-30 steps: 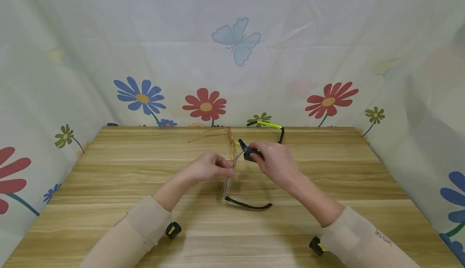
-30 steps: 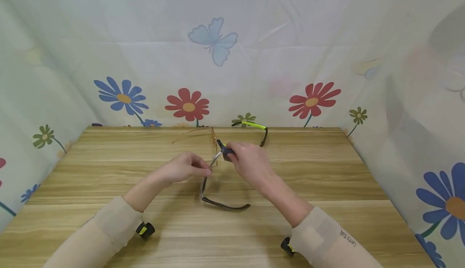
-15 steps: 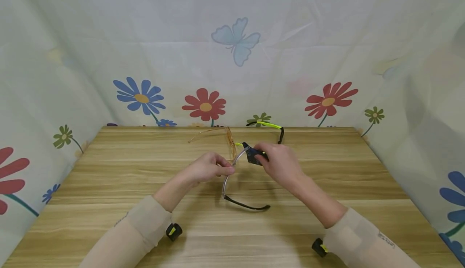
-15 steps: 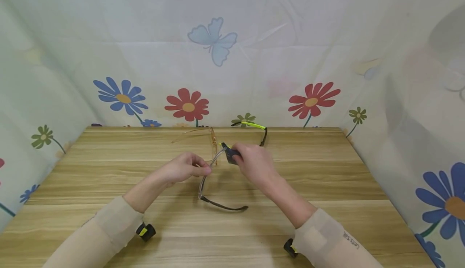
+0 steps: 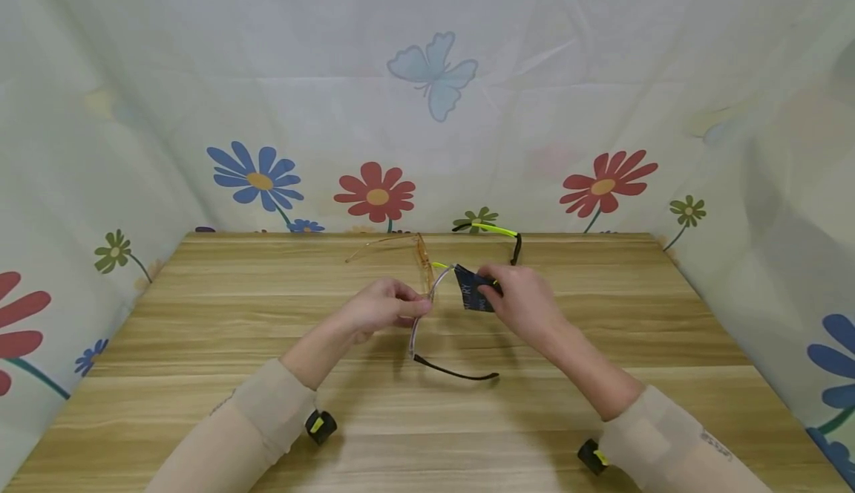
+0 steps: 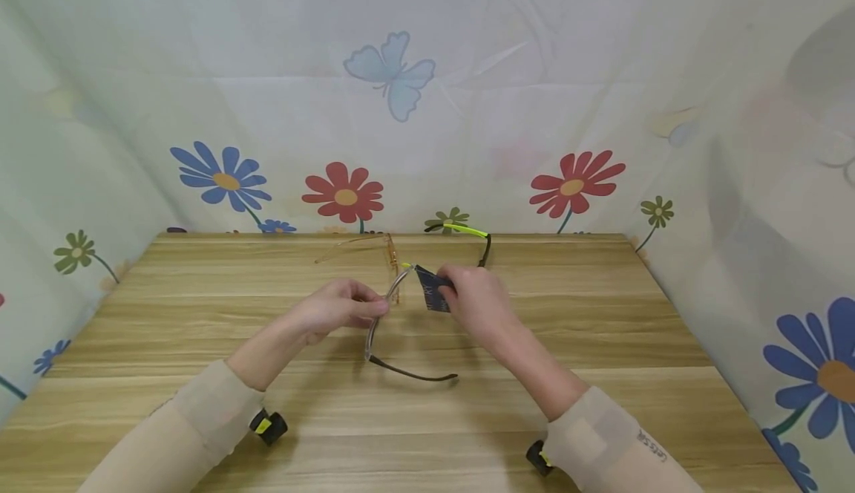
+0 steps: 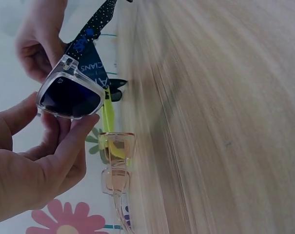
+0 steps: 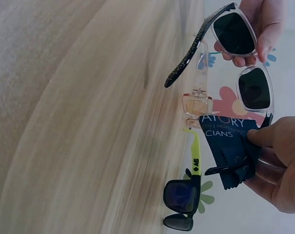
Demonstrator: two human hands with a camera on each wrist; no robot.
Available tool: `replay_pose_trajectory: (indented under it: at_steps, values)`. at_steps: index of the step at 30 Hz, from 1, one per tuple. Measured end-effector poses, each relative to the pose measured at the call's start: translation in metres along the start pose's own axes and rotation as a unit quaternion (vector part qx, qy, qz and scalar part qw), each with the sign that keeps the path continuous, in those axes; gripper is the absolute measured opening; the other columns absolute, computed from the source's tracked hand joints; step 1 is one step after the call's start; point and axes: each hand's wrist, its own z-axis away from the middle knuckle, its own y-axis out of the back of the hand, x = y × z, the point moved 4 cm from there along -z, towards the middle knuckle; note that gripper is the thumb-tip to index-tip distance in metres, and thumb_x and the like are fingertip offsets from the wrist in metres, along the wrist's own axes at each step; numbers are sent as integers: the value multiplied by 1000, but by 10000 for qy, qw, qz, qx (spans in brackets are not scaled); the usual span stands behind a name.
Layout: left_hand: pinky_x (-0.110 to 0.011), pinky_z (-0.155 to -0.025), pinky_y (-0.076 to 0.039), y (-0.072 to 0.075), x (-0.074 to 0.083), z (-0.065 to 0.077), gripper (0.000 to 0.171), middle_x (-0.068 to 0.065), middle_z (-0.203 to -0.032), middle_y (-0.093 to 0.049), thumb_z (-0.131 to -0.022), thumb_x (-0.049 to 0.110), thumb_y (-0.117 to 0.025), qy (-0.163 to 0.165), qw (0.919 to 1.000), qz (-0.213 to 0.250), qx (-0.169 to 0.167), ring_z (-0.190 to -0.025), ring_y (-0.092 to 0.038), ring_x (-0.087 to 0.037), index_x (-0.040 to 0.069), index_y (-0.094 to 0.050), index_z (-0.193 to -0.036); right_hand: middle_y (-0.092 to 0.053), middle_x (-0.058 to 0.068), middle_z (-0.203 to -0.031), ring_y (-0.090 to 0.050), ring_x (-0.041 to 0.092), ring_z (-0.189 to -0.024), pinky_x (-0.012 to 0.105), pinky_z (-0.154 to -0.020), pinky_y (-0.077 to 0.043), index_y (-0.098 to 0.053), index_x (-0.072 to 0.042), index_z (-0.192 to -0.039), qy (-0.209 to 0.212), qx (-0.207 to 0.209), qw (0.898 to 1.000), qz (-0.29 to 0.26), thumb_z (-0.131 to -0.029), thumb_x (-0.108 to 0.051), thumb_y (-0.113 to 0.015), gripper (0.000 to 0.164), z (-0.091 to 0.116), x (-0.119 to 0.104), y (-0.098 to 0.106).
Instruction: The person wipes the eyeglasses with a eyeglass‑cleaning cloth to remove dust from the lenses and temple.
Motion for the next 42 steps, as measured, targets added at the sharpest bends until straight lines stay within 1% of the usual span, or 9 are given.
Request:
replay_pose_trajectory:
  at_steps: [7,11,19,23,29,32,34,37,42]
  values:
    - [-40,-97,-53,6,3,0,26,-20,-115,-66,-102,12,-66,-66,9998,-3,193,-117,-61,-39,-11,-66,-114,-75,11,-95,-72,21,-78,38,-65,-57,-74,-3,-108,-261,-60,9995,-140,-93,-6,-77,15,2,10,3]
    - [-40,-97,-53,8,5,0,26,-18,-116,-67,-102,11,-65,-106,9994,170,273,-118,-60,-39,-11,-64,-117,-75,15,-97,-72,24,-80,40,-66,-58,-74,-1,-110,-323,-14,9994,-139,-94,-6,-76,17,4,15,5]
    - [-46,-101,-50,9,8,-1,30,-16,-111,-69,-104,10,-63,-255,9970,568,452,-103,-63,-23,-15,-61,-120,-74,19,-101,-73,29,-83,43,-68,-59,-72,2,-114,-354,114,9992,-148,-95,-6,-75,21,4,23,8]
    - [-49,-104,-47,11,9,0,27,-13,-106,-68,-104,10,-63,-302,9959,643,552,-100,-64,-21,-13,-62,-117,-74,20,-102,-73,30,-85,44,-69,-58,-71,3,-114,-408,89,9989,-204,-95,-5,-74,21,5,28,9]
    - [-44,-99,-51,27,14,1,24,-11,-101,-66,-102,12,-65,-384,9919,713,976,-91,-66,-19,-10,-66,-113,-73,22,-100,-72,33,-87,46,-71,-57,-72,6,-109,-661,158,9968,-421,-94,1,-72,16,8,51,10]
    - [-44,-101,-50,36,16,1,24,-10,-102,-65,-102,13,-66,-381,9911,666,1089,-91,-66,-19,-9,-67,-112,-74,21,-98,-72,33,-86,47,-71,-57,-73,5,-107,-816,157,9953,-489,-94,1,-72,14,9,59,11]
    - [-46,-102,-49,38,16,1,24,-10,-102,-65,-102,13,-66,-367,9909,668,1107,-91,-66,-20,-9,-67,-111,-74,20,-97,-72,32,-85,46,-71,-58,-73,4,-108,-835,124,9952,-487,-94,-1,-73,15,8,57,13]
    - [-49,-102,-48,38,16,0,23,-12,-103,-65,-102,12,-66,-377,9910,653,1103,-93,-66,-23,-10,-68,-112,-75,17,-96,-71,29,-83,44,-70,-58,-74,2,-109,-710,66,9963,-480,-93,-3,-75,16,4,47,14]
    - [-47,-97,-53,34,14,-3,24,-14,-106,-66,-101,12,-68,-433,9915,605,1070,-94,-67,-23,-10,-68,-112,-75,12,-95,-72,25,-82,41,-69,-58,-75,-2,-107,-398,-106,9974,-583,-92,-6,-77,16,-1,23,14]
